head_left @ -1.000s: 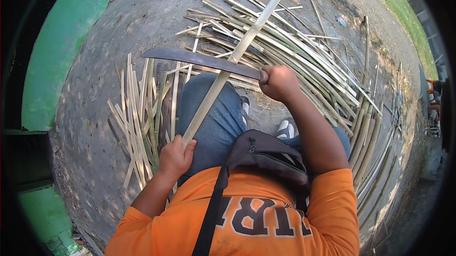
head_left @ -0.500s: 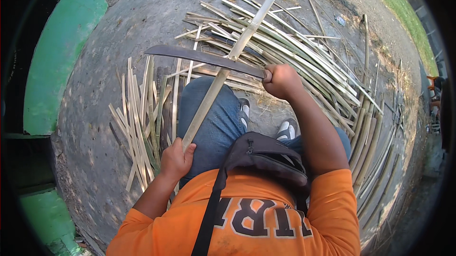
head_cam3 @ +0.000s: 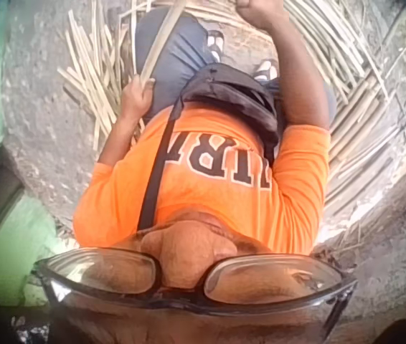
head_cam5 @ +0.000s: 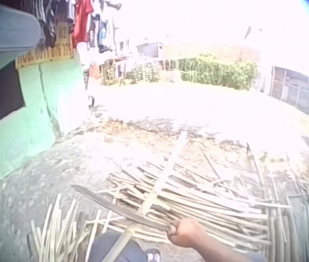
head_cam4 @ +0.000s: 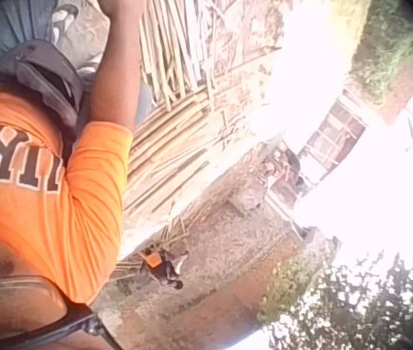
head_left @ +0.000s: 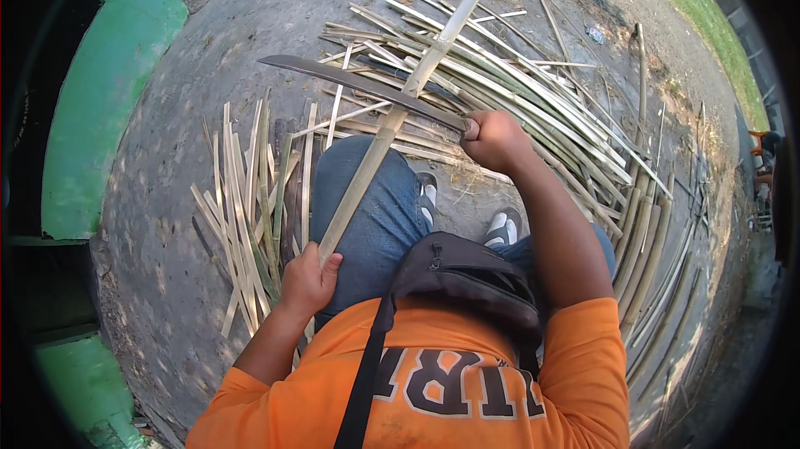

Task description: The person holds a long bamboo strip and uses a machete to shave off thin layers or fibers from its surface, repeating the scraping motion multiple times along the length of the strip.

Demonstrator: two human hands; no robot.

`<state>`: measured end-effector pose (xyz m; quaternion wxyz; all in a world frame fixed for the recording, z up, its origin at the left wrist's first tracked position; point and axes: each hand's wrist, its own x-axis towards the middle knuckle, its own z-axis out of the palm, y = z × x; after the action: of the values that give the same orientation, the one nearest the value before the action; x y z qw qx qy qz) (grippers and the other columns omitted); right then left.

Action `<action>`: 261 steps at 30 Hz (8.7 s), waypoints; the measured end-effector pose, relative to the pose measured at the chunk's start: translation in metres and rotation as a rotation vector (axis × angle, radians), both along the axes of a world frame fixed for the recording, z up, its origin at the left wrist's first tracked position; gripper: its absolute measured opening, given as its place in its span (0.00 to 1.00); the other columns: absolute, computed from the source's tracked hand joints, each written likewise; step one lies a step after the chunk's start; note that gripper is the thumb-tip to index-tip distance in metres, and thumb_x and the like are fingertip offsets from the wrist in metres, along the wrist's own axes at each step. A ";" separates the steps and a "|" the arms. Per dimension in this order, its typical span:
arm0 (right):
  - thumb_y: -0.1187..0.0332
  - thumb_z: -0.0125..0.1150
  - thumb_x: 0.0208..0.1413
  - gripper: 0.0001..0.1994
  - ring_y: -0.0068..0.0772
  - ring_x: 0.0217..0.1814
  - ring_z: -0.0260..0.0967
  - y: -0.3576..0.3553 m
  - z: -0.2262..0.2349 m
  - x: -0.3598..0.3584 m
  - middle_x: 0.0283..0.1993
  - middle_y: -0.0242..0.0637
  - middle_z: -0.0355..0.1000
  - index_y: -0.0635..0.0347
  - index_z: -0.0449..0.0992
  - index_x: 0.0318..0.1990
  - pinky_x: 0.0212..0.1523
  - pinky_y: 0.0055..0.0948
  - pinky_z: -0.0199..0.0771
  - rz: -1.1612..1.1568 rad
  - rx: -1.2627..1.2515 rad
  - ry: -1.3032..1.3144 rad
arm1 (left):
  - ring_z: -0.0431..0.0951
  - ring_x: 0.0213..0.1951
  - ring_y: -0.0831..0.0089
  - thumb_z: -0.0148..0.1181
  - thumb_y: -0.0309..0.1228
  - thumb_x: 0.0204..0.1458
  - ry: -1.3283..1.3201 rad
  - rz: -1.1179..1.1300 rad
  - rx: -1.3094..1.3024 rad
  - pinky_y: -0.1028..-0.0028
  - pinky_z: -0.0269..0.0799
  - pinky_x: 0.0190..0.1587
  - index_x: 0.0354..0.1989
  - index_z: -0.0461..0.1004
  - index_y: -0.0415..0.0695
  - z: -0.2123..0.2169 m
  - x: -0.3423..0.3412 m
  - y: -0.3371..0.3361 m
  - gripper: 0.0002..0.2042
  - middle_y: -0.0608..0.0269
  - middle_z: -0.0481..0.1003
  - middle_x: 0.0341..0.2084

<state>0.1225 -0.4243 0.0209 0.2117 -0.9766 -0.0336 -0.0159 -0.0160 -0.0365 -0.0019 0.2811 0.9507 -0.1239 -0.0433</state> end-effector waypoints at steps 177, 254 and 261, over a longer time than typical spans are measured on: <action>0.57 0.57 0.60 0.13 0.59 0.42 0.77 -0.073 0.006 0.026 0.35 0.50 0.80 0.56 0.81 0.37 0.46 0.52 0.78 -0.561 0.127 -0.097 | 0.76 0.30 0.31 0.53 0.51 0.67 0.127 -0.120 0.004 0.46 0.69 0.32 0.32 0.68 0.37 0.014 0.023 0.013 0.24 0.36 0.73 0.22; 0.63 0.59 0.54 0.08 0.57 0.34 0.76 -0.070 0.059 -0.014 0.28 0.48 0.77 0.54 0.80 0.28 0.39 0.52 0.77 0.016 -0.097 -0.152 | 0.76 0.30 0.33 0.55 0.54 0.64 -0.004 0.013 0.105 0.45 0.70 0.30 0.32 0.68 0.39 -0.021 -0.037 0.047 0.25 0.39 0.73 0.23; 0.61 0.57 0.55 0.11 0.60 0.34 0.75 -0.095 0.028 -0.001 0.29 0.51 0.77 0.56 0.81 0.29 0.39 0.54 0.76 -0.162 -0.082 -0.180 | 0.76 0.30 0.33 0.55 0.54 0.64 -0.034 0.026 0.120 0.46 0.70 0.30 0.32 0.68 0.40 -0.020 -0.035 0.040 0.25 0.40 0.74 0.23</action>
<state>0.1211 -0.5194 0.0491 0.1657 -0.9786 0.0261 -0.1194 -0.0507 0.0032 -0.0216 0.2222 0.9679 -0.1135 -0.0310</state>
